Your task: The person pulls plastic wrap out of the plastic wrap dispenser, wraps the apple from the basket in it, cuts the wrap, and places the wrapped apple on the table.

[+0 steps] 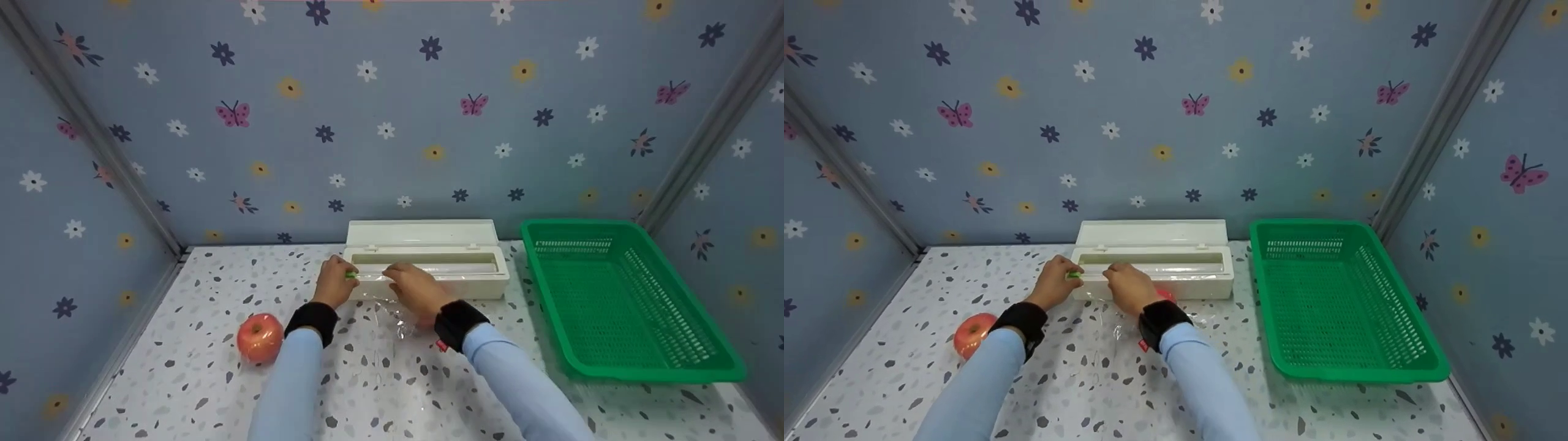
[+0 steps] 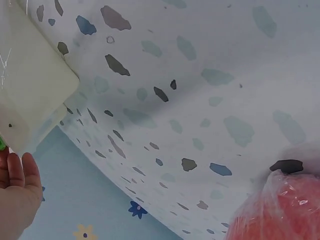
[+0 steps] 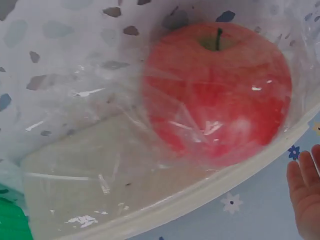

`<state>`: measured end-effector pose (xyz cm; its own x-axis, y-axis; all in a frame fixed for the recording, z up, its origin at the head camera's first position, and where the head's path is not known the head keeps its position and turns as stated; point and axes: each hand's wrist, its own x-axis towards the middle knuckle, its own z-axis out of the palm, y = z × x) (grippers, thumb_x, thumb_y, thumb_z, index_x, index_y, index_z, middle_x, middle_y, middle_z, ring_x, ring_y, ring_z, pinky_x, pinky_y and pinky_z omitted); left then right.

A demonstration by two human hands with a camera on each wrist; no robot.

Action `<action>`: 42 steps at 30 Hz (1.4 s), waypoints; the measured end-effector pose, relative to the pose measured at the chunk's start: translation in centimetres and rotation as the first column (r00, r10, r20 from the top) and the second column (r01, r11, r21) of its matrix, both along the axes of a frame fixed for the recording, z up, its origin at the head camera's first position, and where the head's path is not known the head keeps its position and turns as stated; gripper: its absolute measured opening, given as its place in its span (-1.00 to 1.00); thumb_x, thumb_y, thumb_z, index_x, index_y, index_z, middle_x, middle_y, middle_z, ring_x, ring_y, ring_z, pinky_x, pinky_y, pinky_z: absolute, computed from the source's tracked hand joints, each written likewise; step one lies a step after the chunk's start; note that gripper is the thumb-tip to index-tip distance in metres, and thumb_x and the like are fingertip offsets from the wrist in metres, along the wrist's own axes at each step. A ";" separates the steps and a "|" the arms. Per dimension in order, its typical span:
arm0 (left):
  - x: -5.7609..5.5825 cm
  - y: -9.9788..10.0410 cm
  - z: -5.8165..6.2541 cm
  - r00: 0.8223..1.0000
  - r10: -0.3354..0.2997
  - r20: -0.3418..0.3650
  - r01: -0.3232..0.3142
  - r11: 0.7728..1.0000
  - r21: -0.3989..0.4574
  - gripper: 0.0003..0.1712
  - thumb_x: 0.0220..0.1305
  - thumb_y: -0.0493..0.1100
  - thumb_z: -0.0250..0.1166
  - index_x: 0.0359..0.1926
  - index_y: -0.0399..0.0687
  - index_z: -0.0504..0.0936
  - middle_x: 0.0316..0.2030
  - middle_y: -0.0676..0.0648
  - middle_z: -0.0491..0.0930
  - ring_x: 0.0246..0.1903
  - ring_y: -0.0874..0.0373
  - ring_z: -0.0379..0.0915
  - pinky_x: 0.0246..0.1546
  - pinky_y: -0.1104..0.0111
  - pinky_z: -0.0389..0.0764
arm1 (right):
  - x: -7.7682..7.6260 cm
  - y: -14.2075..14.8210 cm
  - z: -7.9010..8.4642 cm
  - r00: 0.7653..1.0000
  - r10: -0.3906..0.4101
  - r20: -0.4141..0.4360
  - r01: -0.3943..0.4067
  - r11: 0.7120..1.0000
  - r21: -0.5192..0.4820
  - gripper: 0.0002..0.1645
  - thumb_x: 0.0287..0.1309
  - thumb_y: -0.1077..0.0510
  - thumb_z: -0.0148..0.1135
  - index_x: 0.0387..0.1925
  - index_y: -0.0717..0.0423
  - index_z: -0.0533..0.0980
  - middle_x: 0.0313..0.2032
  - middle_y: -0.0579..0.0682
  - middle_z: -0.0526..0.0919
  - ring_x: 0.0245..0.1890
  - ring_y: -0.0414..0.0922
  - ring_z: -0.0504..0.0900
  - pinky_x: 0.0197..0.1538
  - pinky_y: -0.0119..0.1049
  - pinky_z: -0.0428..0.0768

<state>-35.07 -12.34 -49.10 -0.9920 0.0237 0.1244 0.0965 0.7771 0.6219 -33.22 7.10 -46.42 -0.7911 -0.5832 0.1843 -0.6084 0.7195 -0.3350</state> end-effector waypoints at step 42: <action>-0.2 -0.8 -0.5 0.975 -0.096 -0.199 0.066 0.985 -0.157 -0.84 0.12 -0.42 0.12 -0.27 -0.39 0.58 -0.28 -0.29 0.43 -0.23 -0.17 0.39 -0.14 0.09 0.46 | -1.2 -8.9 -0.7 0.941 0.117 -0.318 0.046 0.885 0.464 -0.64 -0.05 0.15 0.35 -0.13 0.07 0.58 0.01 -0.01 0.48 -0.13 -0.12 0.49 -0.19 -0.37 0.59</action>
<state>-35.23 -13.10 -49.59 -0.9397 0.1364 0.3136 0.2762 0.8435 0.4607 -34.38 -1.78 -47.12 -0.7098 -0.6916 0.1333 -0.6513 0.7166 0.2496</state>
